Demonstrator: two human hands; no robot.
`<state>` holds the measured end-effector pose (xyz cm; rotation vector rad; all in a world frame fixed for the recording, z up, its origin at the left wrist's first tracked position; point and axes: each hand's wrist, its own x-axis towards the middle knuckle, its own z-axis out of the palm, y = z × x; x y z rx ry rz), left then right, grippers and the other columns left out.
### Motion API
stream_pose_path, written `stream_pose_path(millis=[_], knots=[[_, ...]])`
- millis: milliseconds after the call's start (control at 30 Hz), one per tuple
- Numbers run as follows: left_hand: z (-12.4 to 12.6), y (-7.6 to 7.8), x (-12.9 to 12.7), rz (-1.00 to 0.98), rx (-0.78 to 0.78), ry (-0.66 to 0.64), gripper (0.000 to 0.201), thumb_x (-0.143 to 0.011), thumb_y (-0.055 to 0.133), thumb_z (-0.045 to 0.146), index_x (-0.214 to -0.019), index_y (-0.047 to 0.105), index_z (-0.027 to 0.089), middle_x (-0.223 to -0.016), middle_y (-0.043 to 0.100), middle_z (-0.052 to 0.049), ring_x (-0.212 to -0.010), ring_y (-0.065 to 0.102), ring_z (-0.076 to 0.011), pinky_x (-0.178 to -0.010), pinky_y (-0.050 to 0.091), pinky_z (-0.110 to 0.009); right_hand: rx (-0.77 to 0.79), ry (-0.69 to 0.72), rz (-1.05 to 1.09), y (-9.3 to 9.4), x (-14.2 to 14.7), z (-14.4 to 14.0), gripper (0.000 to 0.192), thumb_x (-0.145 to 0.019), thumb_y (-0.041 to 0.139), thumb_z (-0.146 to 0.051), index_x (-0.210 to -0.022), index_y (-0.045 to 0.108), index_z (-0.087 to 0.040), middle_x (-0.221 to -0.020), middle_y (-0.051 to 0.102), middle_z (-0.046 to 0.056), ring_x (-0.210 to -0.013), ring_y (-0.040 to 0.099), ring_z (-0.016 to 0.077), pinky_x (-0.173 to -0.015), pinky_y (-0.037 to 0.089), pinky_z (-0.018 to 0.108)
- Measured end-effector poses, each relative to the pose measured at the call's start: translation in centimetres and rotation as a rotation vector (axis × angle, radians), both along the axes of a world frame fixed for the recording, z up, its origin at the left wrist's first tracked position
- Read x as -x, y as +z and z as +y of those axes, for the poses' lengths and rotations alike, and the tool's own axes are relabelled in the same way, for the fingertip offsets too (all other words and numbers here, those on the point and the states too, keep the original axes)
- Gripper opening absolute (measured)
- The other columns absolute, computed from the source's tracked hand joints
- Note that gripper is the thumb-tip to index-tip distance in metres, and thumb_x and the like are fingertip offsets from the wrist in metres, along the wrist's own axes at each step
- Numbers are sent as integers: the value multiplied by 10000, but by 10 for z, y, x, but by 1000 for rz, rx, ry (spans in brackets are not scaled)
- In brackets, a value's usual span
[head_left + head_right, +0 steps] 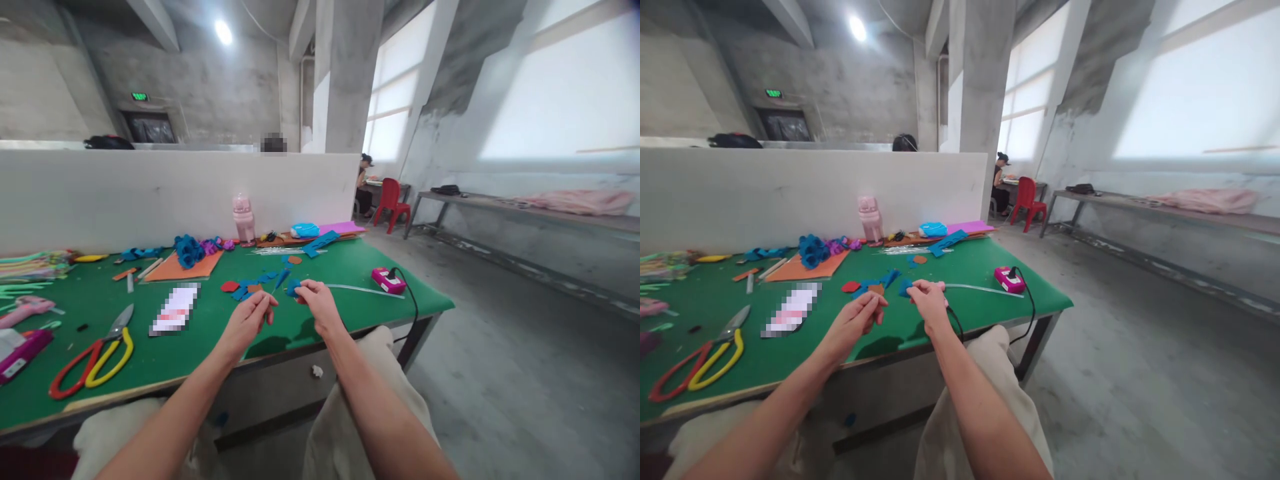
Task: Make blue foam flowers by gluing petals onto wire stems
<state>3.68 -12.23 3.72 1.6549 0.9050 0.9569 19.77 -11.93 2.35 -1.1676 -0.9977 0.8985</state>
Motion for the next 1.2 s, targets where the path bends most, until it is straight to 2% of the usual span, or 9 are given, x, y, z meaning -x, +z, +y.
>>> stream_pose_path(millis=[167,333,433,667,800,867,1000,1100,1200], knots=[[-9,-6,-10,-255,176,-83,204,-826,481,404,-846,458,202,-517,507,53,-373,231,-36,-364,161,-147,-55,-23,31,8,8,0,111,-597,537,-290,-573,544,-181,-486,472,-62,-484,428,92,-530,350,219],[-10,-9,-11,-397,273,-132,202,-802,532,384,-820,461,196,-602,563,30,-405,352,-45,-376,298,-155,-39,-85,-51,10,14,-3,96,-622,552,-270,-585,579,-186,-477,495,-61,-495,443,96,-531,334,217],[-8,-9,-10,-401,242,-56,205,-768,586,358,-792,512,168,-681,567,17,-478,440,-47,-428,381,-167,-50,-70,-32,10,13,-4,92,-628,560,-274,-600,586,-190,-495,505,-61,-502,455,98,-541,345,218],[-8,-5,-10,-314,155,16,219,-726,628,346,-775,532,155,-648,586,3,-478,482,-69,-438,405,-194,-71,62,143,14,8,-5,113,-585,596,-285,-568,565,-178,-515,502,-56,-510,465,97,-567,369,226],[-6,-3,-9,-296,77,113,223,-718,636,347,-740,521,157,-589,515,42,-429,380,-27,-388,281,-144,-34,130,74,13,9,-7,85,-587,599,-265,-578,580,-183,-511,503,-63,-528,473,94,-573,362,217],[-4,-1,-7,-285,87,168,243,-703,646,364,-737,530,153,-555,455,61,-407,313,-16,-368,216,-141,-21,204,-21,10,11,-8,62,-595,590,-243,-572,590,-185,-502,503,-64,-532,467,95,-550,345,213],[0,1,0,-219,133,186,286,-661,674,390,-729,565,134,-525,398,67,-398,270,-17,-362,177,-155,-16,312,-139,6,16,-11,87,-615,579,-222,-538,582,-183,-492,490,-61,-511,425,89,-507,311,213],[3,0,3,-183,93,216,288,-639,690,385,-687,574,125,-504,400,62,-404,282,-22,-370,179,-163,-3,347,-112,6,17,-11,40,-616,593,-221,-601,609,-187,-520,517,-57,-528,452,93,-530,346,215],[4,-2,4,-185,99,220,284,-633,691,384,-678,574,129,-484,397,65,-398,276,-25,-373,176,-170,17,405,20,6,15,-9,89,-644,601,-273,-661,633,-192,-587,567,-33,-584,512,108,-608,418,236]])
